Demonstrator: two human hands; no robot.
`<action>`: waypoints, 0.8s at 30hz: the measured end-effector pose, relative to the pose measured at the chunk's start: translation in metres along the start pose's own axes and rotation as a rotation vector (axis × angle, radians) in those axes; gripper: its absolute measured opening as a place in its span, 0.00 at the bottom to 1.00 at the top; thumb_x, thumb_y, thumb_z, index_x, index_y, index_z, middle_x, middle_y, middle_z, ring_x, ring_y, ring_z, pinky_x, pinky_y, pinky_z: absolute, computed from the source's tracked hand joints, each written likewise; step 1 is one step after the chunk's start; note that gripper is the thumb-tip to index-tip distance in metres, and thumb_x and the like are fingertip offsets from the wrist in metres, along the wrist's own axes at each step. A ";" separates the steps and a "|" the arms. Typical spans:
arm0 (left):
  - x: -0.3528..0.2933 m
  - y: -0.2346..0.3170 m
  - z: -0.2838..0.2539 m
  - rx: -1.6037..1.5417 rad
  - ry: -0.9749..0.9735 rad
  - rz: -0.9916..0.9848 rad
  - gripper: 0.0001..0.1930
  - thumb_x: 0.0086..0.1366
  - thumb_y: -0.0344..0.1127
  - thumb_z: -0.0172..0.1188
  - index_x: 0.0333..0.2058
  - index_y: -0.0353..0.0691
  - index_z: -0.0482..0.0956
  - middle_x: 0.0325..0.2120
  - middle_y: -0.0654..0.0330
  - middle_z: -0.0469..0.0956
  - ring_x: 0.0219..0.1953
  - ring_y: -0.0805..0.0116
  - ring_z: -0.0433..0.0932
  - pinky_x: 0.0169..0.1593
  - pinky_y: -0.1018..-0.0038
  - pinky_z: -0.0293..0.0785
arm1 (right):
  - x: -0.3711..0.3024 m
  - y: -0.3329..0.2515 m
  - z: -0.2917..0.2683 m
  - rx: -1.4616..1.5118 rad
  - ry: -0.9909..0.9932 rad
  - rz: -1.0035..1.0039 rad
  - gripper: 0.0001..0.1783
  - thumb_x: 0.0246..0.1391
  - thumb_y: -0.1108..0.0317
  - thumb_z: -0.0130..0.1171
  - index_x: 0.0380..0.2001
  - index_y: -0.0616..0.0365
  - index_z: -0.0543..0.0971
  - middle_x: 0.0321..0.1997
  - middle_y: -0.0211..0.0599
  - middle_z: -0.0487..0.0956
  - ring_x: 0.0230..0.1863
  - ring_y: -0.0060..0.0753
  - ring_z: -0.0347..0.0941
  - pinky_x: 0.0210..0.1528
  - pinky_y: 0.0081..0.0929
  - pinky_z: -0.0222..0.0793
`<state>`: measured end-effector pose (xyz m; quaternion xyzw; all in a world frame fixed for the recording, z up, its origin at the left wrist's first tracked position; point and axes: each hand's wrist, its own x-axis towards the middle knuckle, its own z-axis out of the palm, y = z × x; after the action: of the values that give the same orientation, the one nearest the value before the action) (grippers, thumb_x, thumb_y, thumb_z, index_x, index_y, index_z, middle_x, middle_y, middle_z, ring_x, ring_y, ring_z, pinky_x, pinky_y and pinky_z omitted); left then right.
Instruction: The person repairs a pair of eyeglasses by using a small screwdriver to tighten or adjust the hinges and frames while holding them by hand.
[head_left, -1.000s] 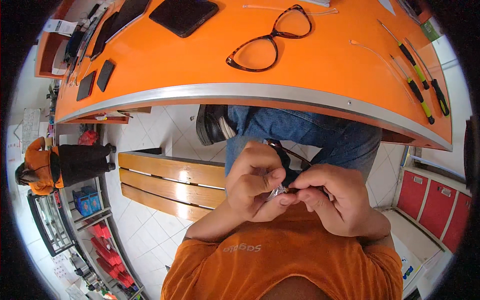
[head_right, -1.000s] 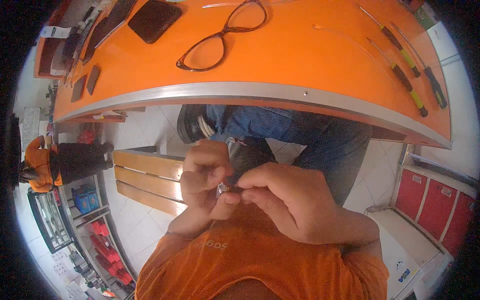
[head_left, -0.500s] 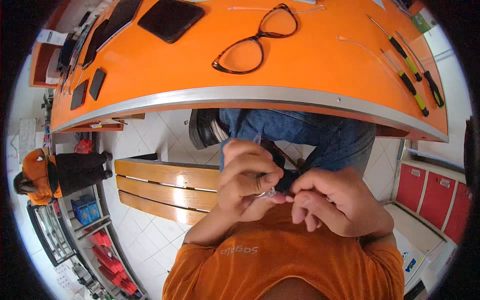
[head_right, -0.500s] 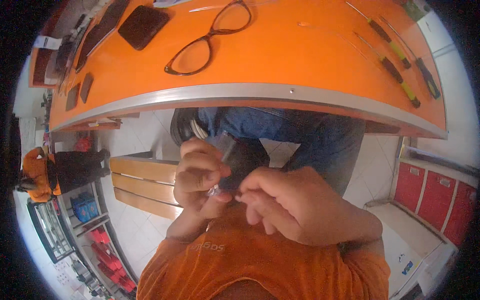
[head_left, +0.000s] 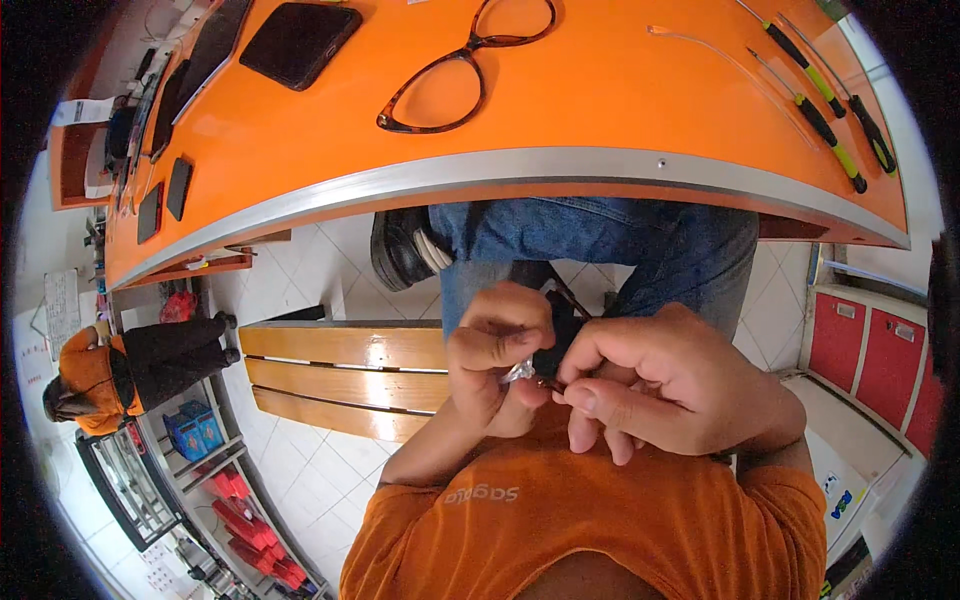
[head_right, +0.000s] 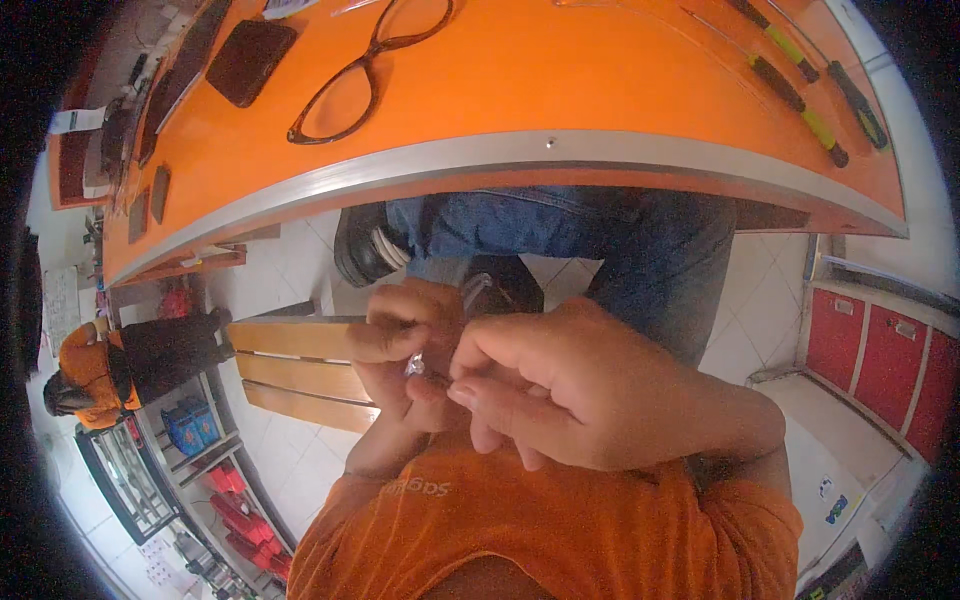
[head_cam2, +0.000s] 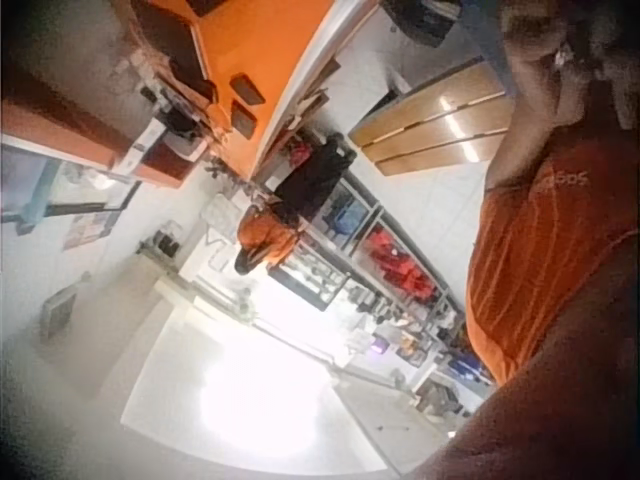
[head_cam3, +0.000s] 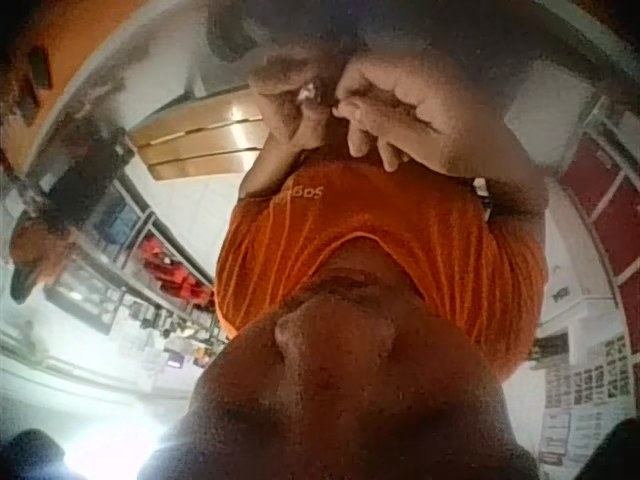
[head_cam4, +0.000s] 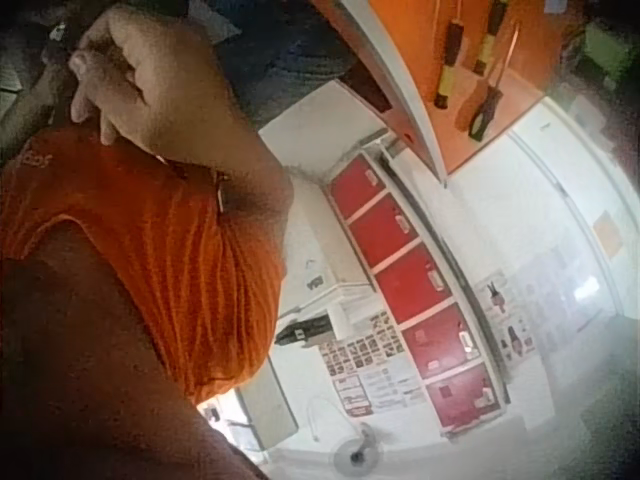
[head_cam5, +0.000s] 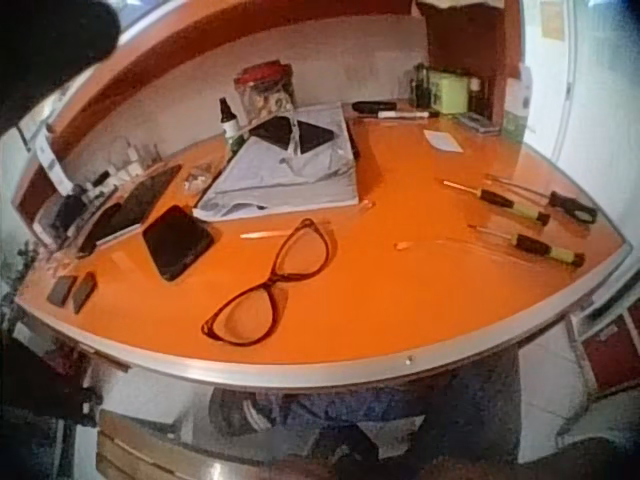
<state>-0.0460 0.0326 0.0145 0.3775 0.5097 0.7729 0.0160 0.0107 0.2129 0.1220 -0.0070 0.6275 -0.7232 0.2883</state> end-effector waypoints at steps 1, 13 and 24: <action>0.000 -0.001 -0.001 0.000 -0.002 0.002 0.16 0.66 0.45 0.60 0.46 0.43 0.69 0.35 0.54 0.71 0.34 0.61 0.71 0.40 0.63 0.66 | 0.000 0.002 0.000 -0.008 0.010 -0.017 0.08 0.65 0.71 0.50 0.36 0.66 0.72 0.27 0.40 0.82 0.21 0.21 0.78 0.23 0.17 0.70; 0.006 0.000 -0.007 0.064 -0.044 0.148 0.16 0.62 0.39 0.63 0.43 0.42 0.68 0.35 0.54 0.70 0.33 0.62 0.69 0.38 0.62 0.64 | -0.001 0.013 0.004 -0.731 0.349 -0.603 0.09 0.45 0.70 0.71 0.30 0.54 0.80 0.26 0.32 0.80 0.24 0.31 0.74 0.30 0.30 0.62; 0.010 0.006 -0.012 0.118 -0.091 0.247 0.18 0.58 0.37 0.67 0.43 0.45 0.69 0.34 0.57 0.71 0.30 0.63 0.68 0.34 0.64 0.63 | 0.000 0.015 0.005 -0.706 0.359 -0.591 0.10 0.43 0.71 0.72 0.30 0.55 0.80 0.26 0.31 0.79 0.24 0.33 0.73 0.32 0.31 0.62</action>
<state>-0.0589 0.0246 0.0225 0.4722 0.5029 0.7197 -0.0783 0.0186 0.2072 0.1096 -0.1575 0.8452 -0.5070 -0.0619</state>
